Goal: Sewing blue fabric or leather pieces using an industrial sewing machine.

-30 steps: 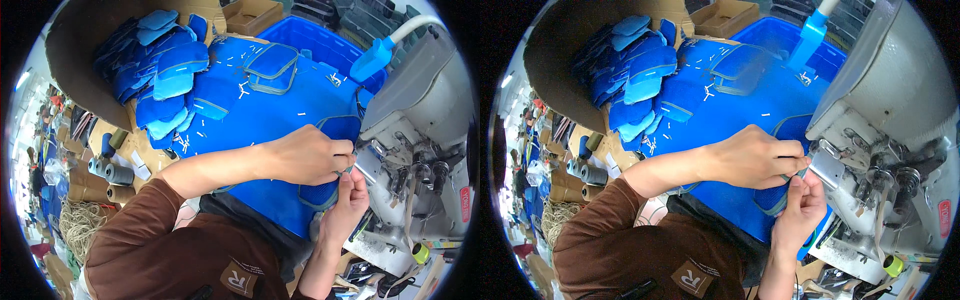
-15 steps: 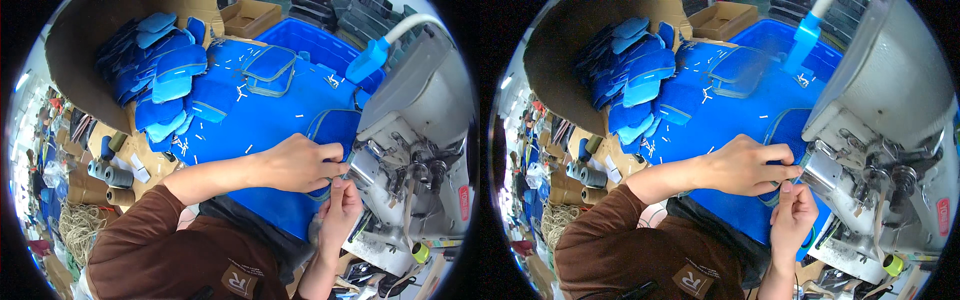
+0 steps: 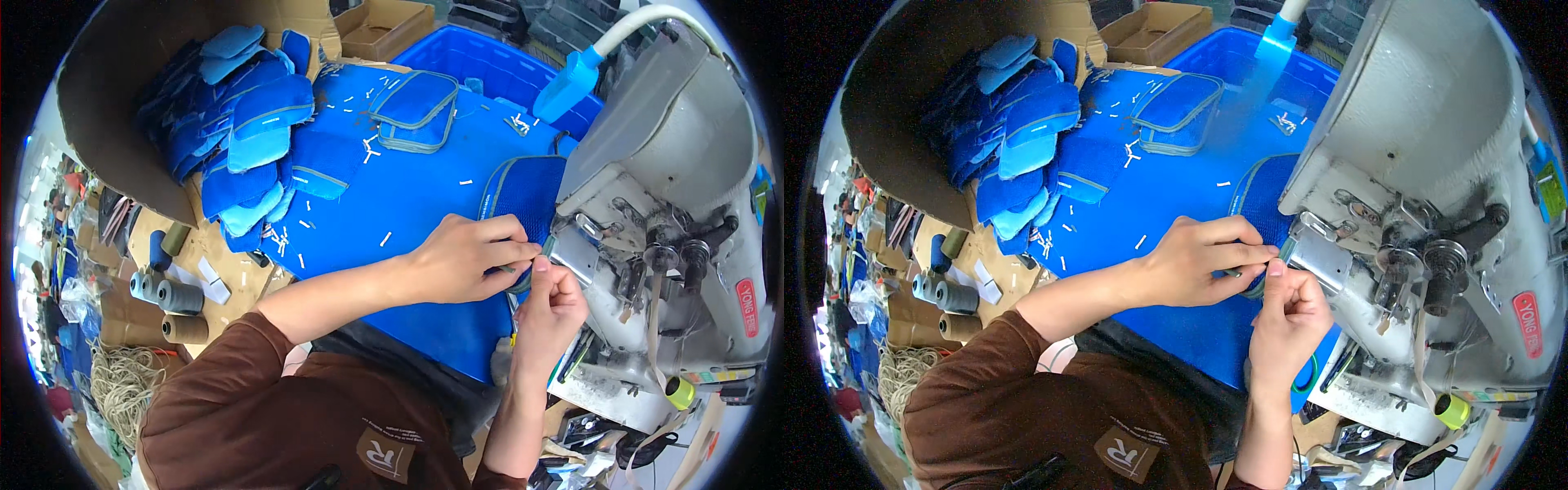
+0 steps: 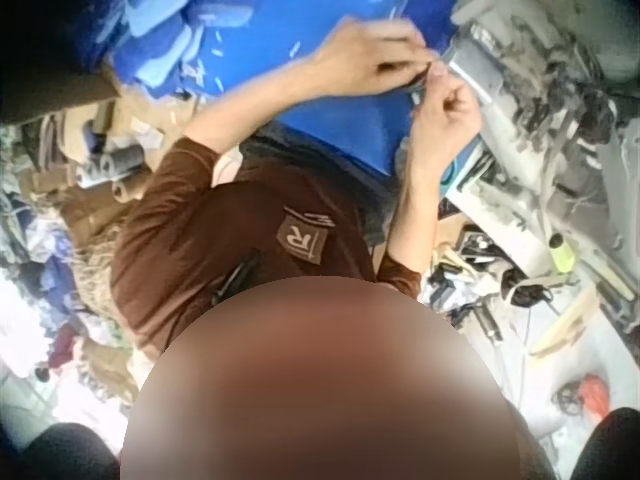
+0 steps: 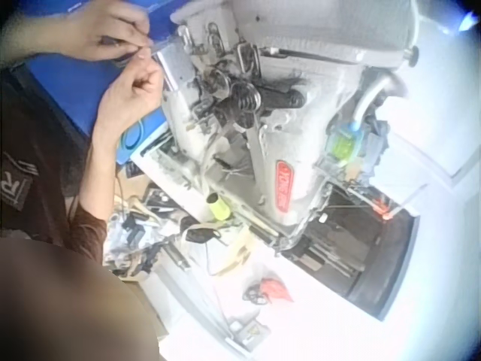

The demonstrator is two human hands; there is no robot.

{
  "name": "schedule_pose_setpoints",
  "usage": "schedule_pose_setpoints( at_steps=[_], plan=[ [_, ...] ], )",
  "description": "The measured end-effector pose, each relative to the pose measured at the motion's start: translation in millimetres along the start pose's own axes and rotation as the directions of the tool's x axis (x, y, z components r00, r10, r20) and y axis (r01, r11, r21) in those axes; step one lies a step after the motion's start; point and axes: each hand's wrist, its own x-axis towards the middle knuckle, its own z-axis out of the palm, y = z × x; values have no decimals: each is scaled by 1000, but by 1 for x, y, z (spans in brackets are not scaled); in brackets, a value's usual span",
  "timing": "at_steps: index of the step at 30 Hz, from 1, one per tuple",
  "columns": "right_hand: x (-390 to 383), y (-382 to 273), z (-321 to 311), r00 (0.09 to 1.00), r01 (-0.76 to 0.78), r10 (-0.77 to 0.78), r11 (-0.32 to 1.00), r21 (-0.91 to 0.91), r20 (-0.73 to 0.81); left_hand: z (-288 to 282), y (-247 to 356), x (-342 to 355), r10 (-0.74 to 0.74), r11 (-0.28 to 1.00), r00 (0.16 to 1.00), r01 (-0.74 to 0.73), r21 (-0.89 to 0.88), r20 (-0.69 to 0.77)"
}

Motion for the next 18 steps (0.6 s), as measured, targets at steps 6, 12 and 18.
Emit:
schedule_pose_setpoints(
  at_steps=[6, 12, 18],
  plan=[
    [-5, -8, 0, 998, -50, 50, 999, -14, 40, 3, -8, -3, -68, 994, 994, 60, -94, -83],
    [-58, 20, -58, 989, 146, -120, 728, -669, 85, 13, -2, -1, -48, 999, 997, 47, -17, -55],
    [-80, 39, -89, 968, 226, -13, 469, -854, 249, 5, 3, 1, -47, 999, 992, 48, 4, -114]
  ],
)
